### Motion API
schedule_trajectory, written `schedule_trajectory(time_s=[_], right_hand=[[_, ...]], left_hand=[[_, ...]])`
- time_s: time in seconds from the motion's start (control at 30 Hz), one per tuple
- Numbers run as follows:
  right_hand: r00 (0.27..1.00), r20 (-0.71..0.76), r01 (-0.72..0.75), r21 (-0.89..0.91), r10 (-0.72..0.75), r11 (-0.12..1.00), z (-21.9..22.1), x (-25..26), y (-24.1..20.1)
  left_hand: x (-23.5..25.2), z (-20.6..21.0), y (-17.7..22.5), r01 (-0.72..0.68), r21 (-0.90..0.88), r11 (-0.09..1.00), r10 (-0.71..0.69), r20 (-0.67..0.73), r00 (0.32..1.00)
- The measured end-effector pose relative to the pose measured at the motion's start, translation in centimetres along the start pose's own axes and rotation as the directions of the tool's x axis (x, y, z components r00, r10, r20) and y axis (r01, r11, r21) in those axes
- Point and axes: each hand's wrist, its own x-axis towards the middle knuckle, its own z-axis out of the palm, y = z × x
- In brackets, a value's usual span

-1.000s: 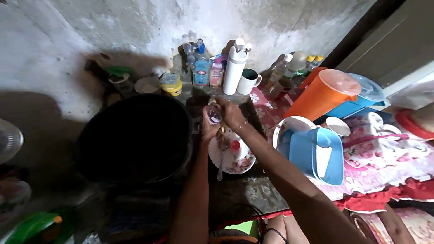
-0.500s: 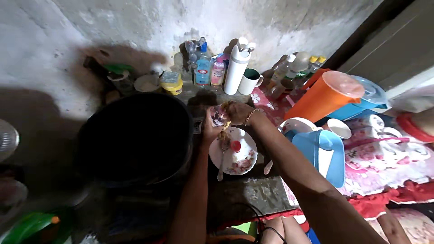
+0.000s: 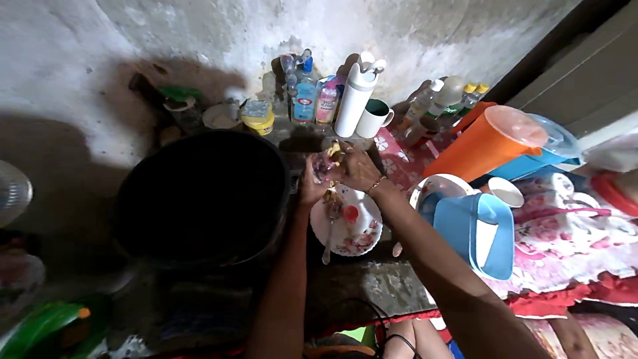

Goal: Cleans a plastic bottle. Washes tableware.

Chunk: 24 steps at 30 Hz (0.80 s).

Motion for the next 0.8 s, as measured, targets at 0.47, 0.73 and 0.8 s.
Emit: schedule_trajectory(time_s=[0.47,0.73,0.8], right_hand=[[0.892,0.166,-0.45,0.421,0.421,0.788,-2.1,-2.9,-0.1],[0.945,0.261,-0.205,-0.005,0.199,0.979,-5.0,-3.4,0.8],[0.915,0.128,-0.404,0.278,0.383,0.872,-4.6,-3.6,-0.4]], left_hand=[[0.4,2.3,4.1,0.1,0.382,0.919,-0.116,0.02,0.993],[2.4,-1.4,6.4,0.068,0.231,0.971,-0.175,0.484,0.857],[2.0,0.3,5.5,-0.027,0.249,0.968,-0.065,0.352,0.934]])
